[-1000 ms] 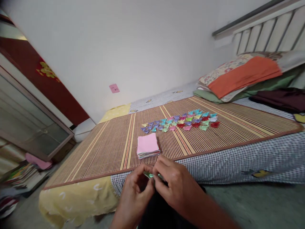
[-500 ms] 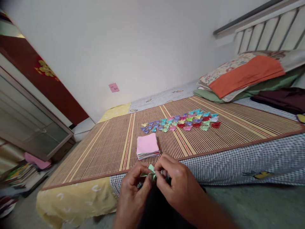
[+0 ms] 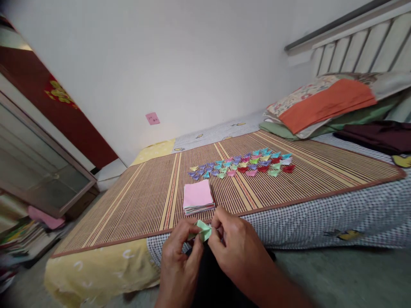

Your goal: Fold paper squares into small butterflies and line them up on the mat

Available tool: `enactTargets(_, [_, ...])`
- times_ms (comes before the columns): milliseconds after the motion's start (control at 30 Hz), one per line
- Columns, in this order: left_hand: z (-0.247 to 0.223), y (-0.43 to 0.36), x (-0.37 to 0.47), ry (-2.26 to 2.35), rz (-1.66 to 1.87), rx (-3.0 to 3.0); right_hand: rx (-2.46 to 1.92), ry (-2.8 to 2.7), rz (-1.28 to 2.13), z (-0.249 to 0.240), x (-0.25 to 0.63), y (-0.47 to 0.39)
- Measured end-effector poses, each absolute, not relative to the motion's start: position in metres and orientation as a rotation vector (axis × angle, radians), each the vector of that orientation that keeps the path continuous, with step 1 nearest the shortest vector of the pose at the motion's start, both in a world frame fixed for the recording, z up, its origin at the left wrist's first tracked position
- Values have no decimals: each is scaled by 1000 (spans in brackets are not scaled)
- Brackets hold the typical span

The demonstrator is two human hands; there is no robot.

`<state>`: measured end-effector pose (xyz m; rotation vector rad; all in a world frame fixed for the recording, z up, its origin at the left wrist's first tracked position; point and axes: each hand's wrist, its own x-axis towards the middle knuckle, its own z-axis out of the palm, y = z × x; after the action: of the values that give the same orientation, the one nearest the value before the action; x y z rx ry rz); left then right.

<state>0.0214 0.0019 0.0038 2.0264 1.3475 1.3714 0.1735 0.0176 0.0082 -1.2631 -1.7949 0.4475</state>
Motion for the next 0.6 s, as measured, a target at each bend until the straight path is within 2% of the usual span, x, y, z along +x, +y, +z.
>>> enactTargets(400, [4, 2, 20, 1346, 1306, 2114, -1291, -1768, 493, 4, 177, 16])
enactTargets(600, [4, 4, 21, 1356, 1233, 2061, -1029, -1937, 393, 11, 179, 14])
